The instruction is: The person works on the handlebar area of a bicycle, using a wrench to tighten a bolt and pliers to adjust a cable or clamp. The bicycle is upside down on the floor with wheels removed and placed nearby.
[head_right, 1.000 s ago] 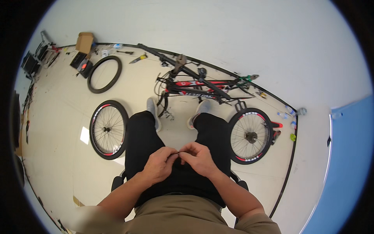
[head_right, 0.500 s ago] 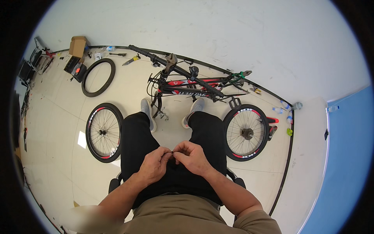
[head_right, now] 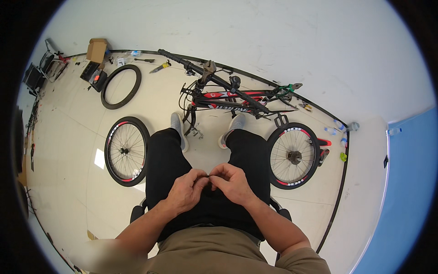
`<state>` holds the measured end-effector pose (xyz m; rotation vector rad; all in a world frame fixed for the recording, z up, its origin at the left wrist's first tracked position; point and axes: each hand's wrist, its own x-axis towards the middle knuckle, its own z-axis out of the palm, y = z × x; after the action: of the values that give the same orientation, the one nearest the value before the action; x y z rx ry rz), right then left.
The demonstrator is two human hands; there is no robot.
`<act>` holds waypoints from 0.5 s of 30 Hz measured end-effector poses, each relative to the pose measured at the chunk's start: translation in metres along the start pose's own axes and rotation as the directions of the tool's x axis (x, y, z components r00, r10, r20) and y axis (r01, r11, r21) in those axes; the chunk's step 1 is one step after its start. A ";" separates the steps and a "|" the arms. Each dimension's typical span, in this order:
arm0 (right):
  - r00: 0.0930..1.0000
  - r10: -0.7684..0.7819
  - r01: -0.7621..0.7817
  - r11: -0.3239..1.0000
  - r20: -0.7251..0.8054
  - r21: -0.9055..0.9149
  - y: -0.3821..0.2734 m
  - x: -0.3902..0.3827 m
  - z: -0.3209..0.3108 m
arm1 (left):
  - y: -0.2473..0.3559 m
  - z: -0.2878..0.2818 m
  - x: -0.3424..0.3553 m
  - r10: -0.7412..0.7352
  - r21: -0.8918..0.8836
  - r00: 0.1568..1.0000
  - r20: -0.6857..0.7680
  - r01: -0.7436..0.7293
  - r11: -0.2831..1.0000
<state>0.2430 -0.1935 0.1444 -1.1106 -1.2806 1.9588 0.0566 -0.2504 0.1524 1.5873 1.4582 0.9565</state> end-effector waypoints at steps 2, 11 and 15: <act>1.000 0.005 -0.005 1.000 -0.009 0.003 -0.003 0.000 0.001 | 0.001 0.001 -0.002 -0.059 -0.132 0.998 0.019 0.061 0.989; 1.000 0.014 -0.014 1.000 0.012 0.014 0.001 0.000 -0.001 | -0.002 -0.001 -0.001 0.009 0.030 1.000 0.021 -0.009 1.000; 1.000 0.000 0.000 1.000 -0.018 -0.006 0.003 0.000 -0.002 | 0.010 -0.005 0.000 -0.011 -0.073 0.999 0.045 0.014 0.997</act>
<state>0.2445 -0.1938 0.1412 -1.1287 -1.2782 1.9423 0.0562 -0.2511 0.1637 1.5351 1.3856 0.9507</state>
